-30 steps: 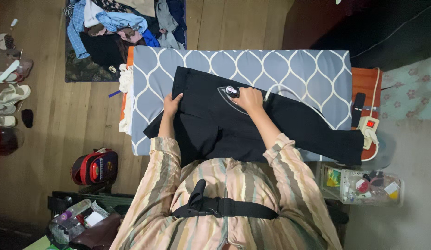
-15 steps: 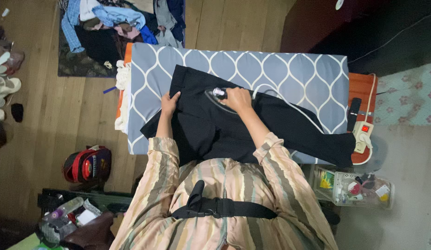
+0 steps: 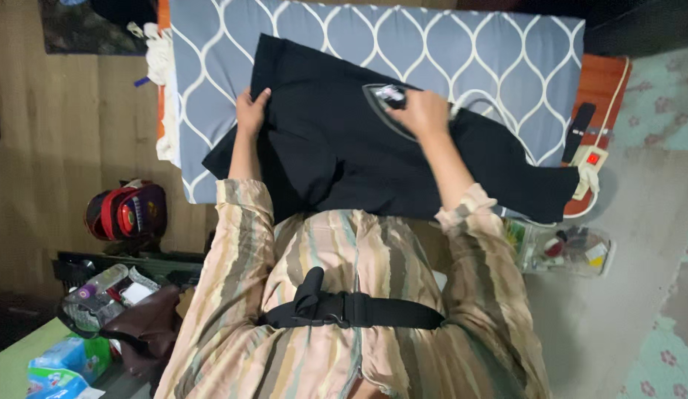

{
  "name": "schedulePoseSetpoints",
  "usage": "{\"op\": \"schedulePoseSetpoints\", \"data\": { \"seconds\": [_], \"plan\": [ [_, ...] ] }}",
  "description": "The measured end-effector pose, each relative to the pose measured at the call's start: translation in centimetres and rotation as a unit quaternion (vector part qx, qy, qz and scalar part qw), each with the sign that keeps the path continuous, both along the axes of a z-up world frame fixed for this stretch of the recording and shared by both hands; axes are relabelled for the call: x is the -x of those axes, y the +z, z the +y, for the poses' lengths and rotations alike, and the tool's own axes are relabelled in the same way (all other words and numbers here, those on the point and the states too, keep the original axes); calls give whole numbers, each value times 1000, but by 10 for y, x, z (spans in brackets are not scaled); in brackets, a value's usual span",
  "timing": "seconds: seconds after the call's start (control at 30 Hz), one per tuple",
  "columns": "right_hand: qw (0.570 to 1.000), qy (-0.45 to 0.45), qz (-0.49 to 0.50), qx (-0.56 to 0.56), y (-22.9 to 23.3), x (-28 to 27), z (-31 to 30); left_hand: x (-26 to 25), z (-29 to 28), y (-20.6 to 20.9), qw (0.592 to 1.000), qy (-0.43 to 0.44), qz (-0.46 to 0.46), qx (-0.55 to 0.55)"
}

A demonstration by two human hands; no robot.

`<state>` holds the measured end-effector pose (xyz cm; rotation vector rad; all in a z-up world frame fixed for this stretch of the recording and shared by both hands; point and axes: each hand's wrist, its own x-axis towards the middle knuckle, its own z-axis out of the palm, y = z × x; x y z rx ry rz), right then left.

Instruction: The person irons black pants on an ironing board using an iron, moving the iron across the fabric and adjusting the position of the pants by hand.

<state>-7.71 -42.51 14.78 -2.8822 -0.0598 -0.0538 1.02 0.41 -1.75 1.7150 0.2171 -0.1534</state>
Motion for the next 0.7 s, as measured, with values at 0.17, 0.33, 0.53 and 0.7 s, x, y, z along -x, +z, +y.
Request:
{"op": "schedulePoseSetpoints", "data": {
  "seconds": [0.17, 0.33, 0.53, 0.7],
  "plan": [
    [994, -80, 72, 7, 3, 24, -63, -2, 3, 12, 999, -26, 3, 32],
    [987, -115, 108, -41, 18, 27, -76, -17, 16, 53, 978, -169, 91, -78],
    [995, 25, 96, -23, 26, -16, -10, -43, -16, 68, 977, -183, 85, -67],
    [986, 130, 105, -26, 13, -61, 73, -55, -37, 30, 960, -121, -64, -242]
  ]
}}
